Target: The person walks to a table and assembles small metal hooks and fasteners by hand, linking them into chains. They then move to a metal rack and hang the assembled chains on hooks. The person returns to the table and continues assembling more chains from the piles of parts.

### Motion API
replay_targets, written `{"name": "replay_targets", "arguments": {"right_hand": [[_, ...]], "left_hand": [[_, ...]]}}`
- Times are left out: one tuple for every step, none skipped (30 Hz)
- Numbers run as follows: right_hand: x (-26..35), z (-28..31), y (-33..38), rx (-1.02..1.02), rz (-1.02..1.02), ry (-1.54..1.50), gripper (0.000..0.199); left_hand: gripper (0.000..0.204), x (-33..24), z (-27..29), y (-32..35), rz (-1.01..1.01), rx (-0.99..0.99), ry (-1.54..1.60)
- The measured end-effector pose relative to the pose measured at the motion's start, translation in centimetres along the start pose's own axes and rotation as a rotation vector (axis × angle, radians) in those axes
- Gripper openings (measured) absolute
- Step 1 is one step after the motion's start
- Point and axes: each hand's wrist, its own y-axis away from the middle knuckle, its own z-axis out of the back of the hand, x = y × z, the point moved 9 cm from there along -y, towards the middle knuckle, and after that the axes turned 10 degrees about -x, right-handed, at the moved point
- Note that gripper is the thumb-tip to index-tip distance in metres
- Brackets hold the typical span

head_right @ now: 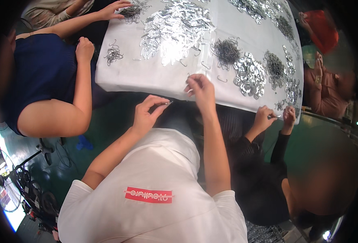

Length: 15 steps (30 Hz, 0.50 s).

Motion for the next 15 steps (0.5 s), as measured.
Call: {"name": "replay_targets", "arguments": {"right_hand": [[0.7,-0.9,2.2,0.038,0.019,-0.093,0.015],[0.7,-1.5,4.1,0.055,-0.026,-0.167,0.012],[0.4,-2.1,5.6,0.053,-0.09,-0.221,0.011],[0.0,-2.3,6.9,0.02,-0.148,-0.219,0.009],[-0.2,-2.6,8.0,0.01,-0.18,-0.242,0.008],[-0.5,-2.9,8.9,-0.01,-0.206,-0.247,0.007],[-0.4,-3.2,9.3,-0.019,-0.181,-0.264,0.006],[-0.4,-3.3,9.7,-0.03,-0.166,-0.273,0.005],[-0.9,-3.3,10.0,-0.067,-0.189,-0.252,0.005],[-0.7,-3.5,10.1,-0.062,-0.155,-0.308,0.003],[-0.7,-3.6,10.2,-0.065,-0.135,-0.318,0.003],[-0.9,-3.7,10.3,-0.068,-0.133,-0.314,0.003],[-1.0,-3.9,10.3,-0.065,-0.123,-0.311,0.002],[-1.0,-3.9,10.3,-0.081,-0.102,-0.298,0.002],[-0.9,-3.8,10.3,-0.09,-0.073,-0.287,0.003]], "left_hand": [[0.019,0.0,0.1,0.0,0.003,-0.002,-0.002],[0.02,0.1,0.2,0.0,0.007,-0.006,-0.002],[0.02,0.1,0.3,0.1,0.009,-0.01,-0.004],[0.021,0.0,0.4,0.2,-0.002,-0.007,-0.01],[0.021,-0.1,0.5,0.3,-0.012,-0.005,0.007],[0.022,-0.1,0.6,0.4,-0.018,-0.011,0.02],[0.022,-0.2,0.7,0.5,-0.019,-0.015,0.029],[0.022,-0.2,0.7,0.6,-0.018,-0.004,0.019],[0.022,-0.2,0.7,0.8,-0.02,0.003,0.028],[0.022,-0.2,0.8,0.9,-0.015,0.004,0.033],[0.022,-0.2,0.9,1.0,-0.008,0.004,0.037],[0.023,-0.3,0.9,1.1,-0.014,0.003,0.034],[0.023,-0.4,1.0,1.2,-0.019,0.001,0.031],[0.023,-0.5,1.0,1.2,-0.026,0.002,0.025],[0.023,-0.5,1.2,1.2,-0.027,-0.011,0.028]]}}
